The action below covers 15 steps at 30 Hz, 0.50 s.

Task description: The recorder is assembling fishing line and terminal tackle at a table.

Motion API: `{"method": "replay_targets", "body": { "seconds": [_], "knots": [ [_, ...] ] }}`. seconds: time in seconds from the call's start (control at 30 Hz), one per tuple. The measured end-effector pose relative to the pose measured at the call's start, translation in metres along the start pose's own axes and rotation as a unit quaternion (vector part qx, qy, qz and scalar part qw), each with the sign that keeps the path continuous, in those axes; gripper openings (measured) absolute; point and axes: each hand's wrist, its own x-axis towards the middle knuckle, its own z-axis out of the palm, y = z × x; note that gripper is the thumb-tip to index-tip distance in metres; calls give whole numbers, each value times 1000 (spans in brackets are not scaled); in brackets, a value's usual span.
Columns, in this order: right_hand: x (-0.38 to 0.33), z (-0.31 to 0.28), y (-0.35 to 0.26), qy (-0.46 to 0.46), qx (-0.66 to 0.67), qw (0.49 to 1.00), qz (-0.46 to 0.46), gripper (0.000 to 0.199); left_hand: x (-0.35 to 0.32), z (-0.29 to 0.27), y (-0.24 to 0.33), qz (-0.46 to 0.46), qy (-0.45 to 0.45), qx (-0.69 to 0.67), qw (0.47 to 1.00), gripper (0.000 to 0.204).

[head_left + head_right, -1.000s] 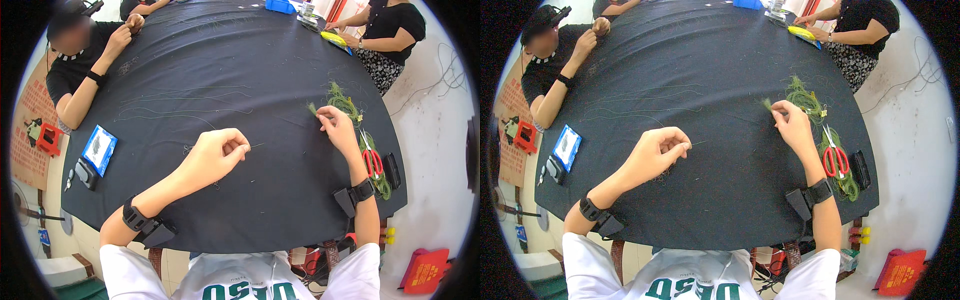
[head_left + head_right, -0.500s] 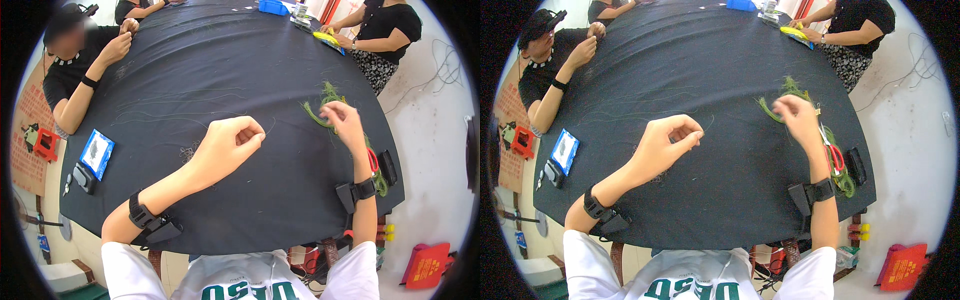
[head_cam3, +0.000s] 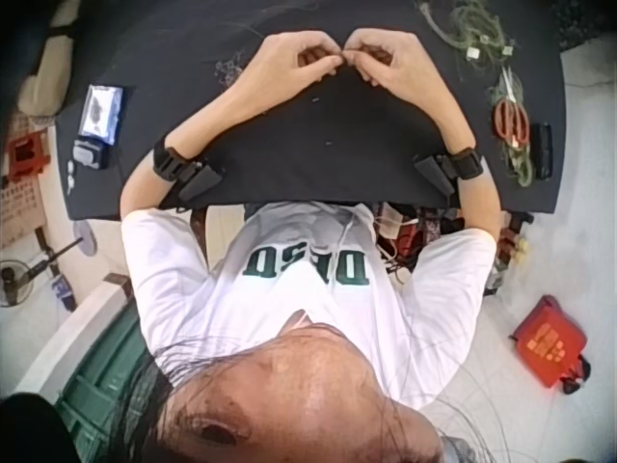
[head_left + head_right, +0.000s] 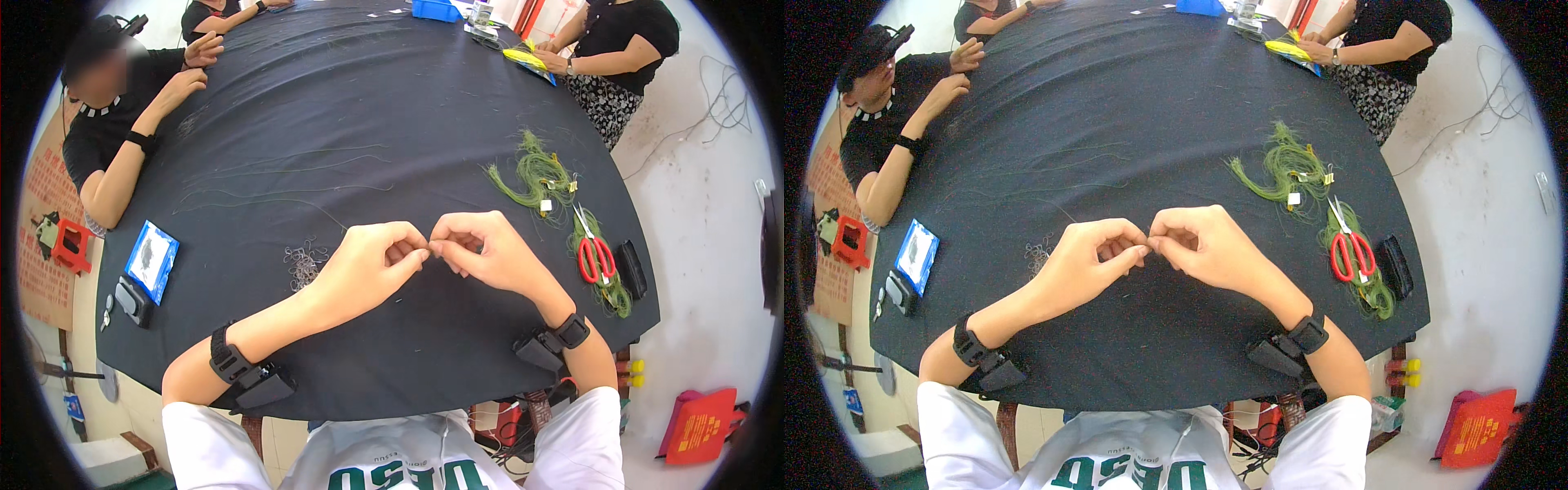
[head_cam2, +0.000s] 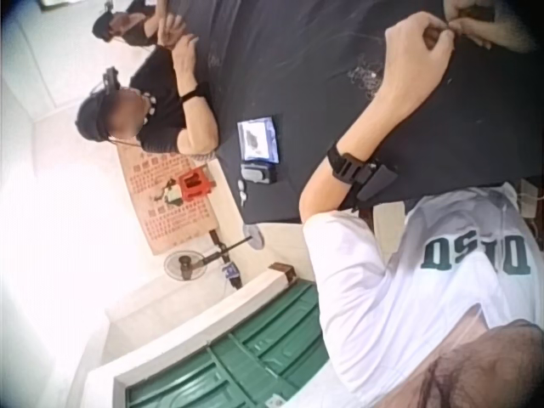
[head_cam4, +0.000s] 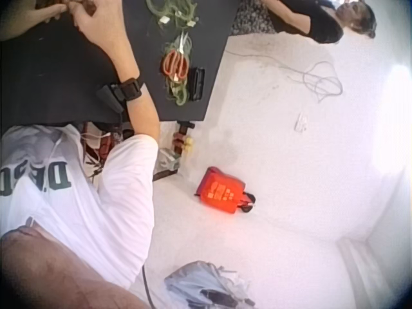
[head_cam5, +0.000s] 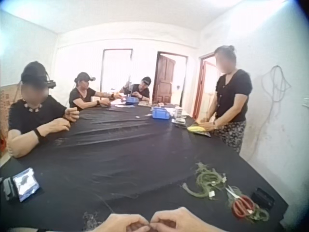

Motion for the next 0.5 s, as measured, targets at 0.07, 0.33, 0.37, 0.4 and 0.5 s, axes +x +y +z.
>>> {"method": "replay_targets", "body": {
  "seconds": [0.07,0.33,0.37,0.4,0.5],
  "knots": [
    [5,-10,5,39,-1,999,14,12,-2,0,-3,15,26,36,999,16],
    [42,-170,74,342,-276,882,170,27,-25,7,15,138,-182,165,960,41],
    [49,-177,80,334,-293,873,199,25,-31,8,17,146,-183,184,955,41],
    [51,-183,86,328,-313,861,232,23,-33,10,18,157,-186,199,949,41],
    [46,-187,98,358,-359,828,239,20,-33,1,21,132,-151,191,961,33]
  ]
}}
